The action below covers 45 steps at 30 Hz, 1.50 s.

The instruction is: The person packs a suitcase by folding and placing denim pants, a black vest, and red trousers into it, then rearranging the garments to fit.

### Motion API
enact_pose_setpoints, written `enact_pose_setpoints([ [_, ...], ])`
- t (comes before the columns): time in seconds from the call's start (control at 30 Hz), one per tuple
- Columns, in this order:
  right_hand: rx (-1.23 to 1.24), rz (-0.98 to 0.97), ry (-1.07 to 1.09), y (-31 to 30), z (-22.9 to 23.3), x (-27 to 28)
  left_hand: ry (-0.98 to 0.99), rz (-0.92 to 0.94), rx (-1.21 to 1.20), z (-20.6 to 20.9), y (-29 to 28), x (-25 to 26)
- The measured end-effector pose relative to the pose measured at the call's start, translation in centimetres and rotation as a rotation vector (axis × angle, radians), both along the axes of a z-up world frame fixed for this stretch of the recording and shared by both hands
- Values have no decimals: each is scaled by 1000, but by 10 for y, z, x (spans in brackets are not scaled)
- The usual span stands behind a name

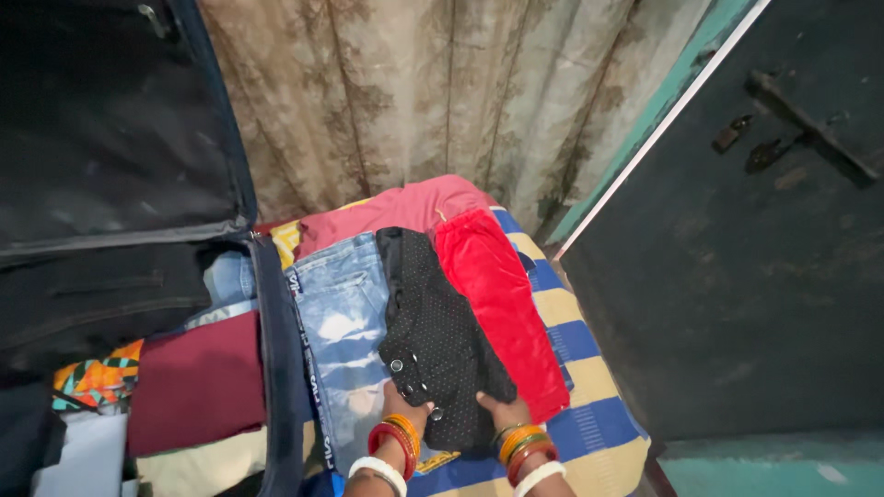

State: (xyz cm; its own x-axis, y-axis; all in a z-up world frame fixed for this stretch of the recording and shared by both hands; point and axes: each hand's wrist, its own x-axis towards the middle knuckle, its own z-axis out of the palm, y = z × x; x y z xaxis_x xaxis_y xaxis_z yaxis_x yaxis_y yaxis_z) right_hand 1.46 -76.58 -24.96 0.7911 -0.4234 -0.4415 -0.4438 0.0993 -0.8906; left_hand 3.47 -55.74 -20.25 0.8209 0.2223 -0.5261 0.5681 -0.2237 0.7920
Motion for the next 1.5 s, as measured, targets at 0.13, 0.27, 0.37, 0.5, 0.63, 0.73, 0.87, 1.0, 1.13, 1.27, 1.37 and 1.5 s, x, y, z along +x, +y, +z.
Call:
enact_pose_setpoints([
  [0.13,-130,-2,100,7,0,-9,-14,-20,41,3,0,1],
  [0.27,-263,-31,-5,15,-3,-17,26,4,22,8,-3,2],
  [0.37,-246,-103,-184,28,-5,-38,15,2,12,13,1,-2],
  [0.5,-694,-74,-329,52,55,-73,-1,-2,64,25,0,-4],
  [0.63,-983,160,-494,71,129,-52,-82,93,22,51,-5,-13],
  [0.73,-1039,381,-479,81,156,-18,-99,-109,575,71,5,-11],
  [0.87,-1200,650,-315,93,149,17,-216,-147,821,85,20,-4],
  [1.0,-1240,749,-240,92,123,22,31,-376,926,94,42,18],
  [1.13,-1237,761,-211,90,105,22,115,-495,867,87,57,40],
  [1.27,-1247,737,-259,89,90,26,263,-628,842,89,63,66],
  [1.37,-1250,750,-246,86,71,33,345,-691,834,95,62,82],
  [1.5,-1230,765,-304,81,57,41,393,-703,782,93,65,90],
])
